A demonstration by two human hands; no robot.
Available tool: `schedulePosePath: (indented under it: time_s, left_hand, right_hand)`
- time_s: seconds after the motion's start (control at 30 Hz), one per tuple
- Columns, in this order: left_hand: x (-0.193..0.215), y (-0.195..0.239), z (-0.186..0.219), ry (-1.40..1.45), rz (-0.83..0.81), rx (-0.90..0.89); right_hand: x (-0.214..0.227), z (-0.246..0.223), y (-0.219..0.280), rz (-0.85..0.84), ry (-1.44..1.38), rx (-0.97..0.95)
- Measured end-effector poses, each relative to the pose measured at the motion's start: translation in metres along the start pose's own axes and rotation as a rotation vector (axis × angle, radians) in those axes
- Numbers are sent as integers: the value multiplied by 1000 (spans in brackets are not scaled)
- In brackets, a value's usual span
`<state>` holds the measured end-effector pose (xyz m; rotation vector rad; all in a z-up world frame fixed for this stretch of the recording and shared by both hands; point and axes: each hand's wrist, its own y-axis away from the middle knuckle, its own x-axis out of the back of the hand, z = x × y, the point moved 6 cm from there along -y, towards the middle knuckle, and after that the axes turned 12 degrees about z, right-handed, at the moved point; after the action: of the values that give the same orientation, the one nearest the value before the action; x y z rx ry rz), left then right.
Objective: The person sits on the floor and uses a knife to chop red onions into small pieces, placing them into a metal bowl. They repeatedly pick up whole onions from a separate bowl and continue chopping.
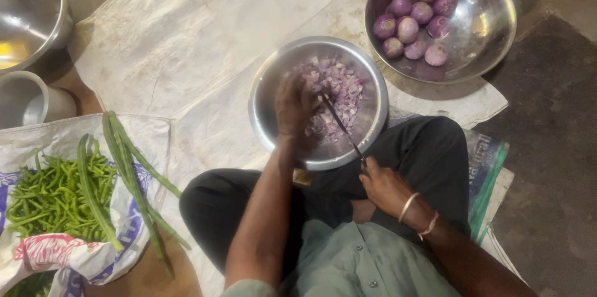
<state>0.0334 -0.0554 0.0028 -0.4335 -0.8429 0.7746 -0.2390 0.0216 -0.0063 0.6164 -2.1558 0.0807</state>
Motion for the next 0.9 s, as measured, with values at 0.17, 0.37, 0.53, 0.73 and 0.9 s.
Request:
schedulePosePath:
  time_s: [0.17,0.37,0.53,0.73,0.9]
  left_hand:
    - [1,-2,-16,190,-25,391]
    - [2,1,-34,521,122,654]
    - [-7,10,-45,617,158,664]
    - [-1,2,-38,465,169,563]
    - [17,-21,-16,249,80,471]
  right_hand:
    - [-12,-14,-4,2,0,28]
    - [-41,-32,-58,114,-50,30]
    - [-54,-20,-62,267,-232,35]
    - [-40,8,-32,342,-255,6]
    - [-44,4,-16,9,75,-120]
